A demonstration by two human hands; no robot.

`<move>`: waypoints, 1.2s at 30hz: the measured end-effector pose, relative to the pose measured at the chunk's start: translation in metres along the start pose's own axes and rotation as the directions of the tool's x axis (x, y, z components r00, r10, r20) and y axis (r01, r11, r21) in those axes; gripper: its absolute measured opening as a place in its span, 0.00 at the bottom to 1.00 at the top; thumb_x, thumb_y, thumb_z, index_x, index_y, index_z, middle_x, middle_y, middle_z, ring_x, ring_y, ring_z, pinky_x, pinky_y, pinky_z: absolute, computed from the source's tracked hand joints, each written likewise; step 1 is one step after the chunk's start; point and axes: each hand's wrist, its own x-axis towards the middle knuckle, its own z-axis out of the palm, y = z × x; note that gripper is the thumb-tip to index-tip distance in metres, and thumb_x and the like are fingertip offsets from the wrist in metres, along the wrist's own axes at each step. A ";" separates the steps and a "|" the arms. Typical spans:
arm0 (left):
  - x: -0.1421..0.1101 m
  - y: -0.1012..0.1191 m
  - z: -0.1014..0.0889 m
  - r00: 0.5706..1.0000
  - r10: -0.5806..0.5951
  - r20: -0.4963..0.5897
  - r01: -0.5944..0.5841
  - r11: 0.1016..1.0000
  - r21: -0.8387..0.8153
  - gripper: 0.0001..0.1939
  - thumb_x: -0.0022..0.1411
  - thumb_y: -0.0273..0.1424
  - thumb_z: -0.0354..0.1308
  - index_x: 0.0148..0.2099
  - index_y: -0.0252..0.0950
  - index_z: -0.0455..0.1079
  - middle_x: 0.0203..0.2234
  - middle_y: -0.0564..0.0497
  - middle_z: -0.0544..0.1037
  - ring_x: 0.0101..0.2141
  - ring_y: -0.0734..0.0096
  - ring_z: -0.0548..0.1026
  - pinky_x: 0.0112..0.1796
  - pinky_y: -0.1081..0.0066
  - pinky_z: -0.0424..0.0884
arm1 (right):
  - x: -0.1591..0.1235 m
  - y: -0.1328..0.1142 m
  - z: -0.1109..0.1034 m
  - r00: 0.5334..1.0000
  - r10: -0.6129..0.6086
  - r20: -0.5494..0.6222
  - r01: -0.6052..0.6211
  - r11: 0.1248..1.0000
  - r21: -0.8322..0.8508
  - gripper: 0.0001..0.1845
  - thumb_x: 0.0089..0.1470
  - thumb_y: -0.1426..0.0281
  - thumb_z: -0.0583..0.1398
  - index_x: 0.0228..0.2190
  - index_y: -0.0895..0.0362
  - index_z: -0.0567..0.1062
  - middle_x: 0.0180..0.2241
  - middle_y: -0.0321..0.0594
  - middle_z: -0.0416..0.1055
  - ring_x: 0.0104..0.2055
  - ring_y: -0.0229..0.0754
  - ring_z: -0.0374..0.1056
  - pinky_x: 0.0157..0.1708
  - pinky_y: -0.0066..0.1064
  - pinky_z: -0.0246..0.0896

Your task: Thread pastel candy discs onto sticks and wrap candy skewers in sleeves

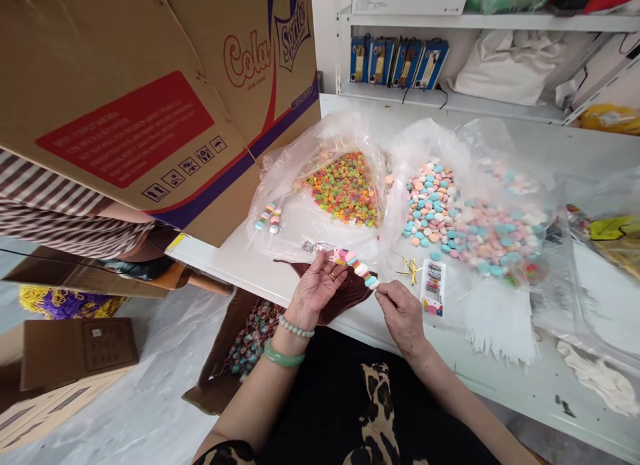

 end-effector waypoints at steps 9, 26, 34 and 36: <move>-0.005 -0.005 0.004 0.952 0.273 0.140 -0.297 0.933 0.204 0.12 0.50 0.34 0.69 0.34 0.32 0.75 0.30 0.49 0.80 0.32 0.69 0.77 0.37 0.68 0.73 | -0.001 0.001 0.001 0.998 -0.058 0.022 0.061 0.989 -0.134 0.12 0.61 0.69 0.53 0.34 0.53 0.76 0.28 0.39 0.67 0.29 0.40 0.64 0.31 0.32 0.55; -0.005 -0.033 -0.004 0.982 0.152 0.108 -0.183 0.899 0.398 0.18 0.45 0.37 0.71 0.36 0.31 0.76 0.30 0.48 0.79 0.29 0.73 0.75 0.34 0.71 0.71 | 0.008 0.013 0.034 0.760 0.500 0.415 -0.649 0.548 0.528 0.09 0.40 0.64 0.63 0.20 0.55 0.70 0.17 0.29 0.59 0.19 0.33 0.50 0.20 0.28 0.42; -0.003 -0.046 -0.003 0.976 0.183 0.121 -0.218 0.874 0.434 0.18 0.44 0.36 0.72 0.35 0.30 0.76 0.28 0.49 0.79 0.28 0.75 0.74 0.36 0.73 0.70 | 0.011 0.009 0.032 0.990 0.095 0.105 -0.091 0.995 -0.042 0.11 0.56 0.70 0.53 0.25 0.52 0.72 0.26 0.38 0.67 0.31 0.42 0.63 0.34 0.33 0.55; -0.003 -0.052 -0.003 0.981 0.131 0.141 -0.178 0.894 0.412 0.18 0.46 0.37 0.71 0.36 0.30 0.76 0.29 0.48 0.80 0.30 0.74 0.75 0.37 0.73 0.70 | 0.013 0.007 0.034 0.995 0.047 0.089 -0.040 0.995 -0.087 0.12 0.58 0.71 0.52 0.25 0.53 0.71 0.27 0.39 0.66 0.31 0.42 0.63 0.33 0.33 0.55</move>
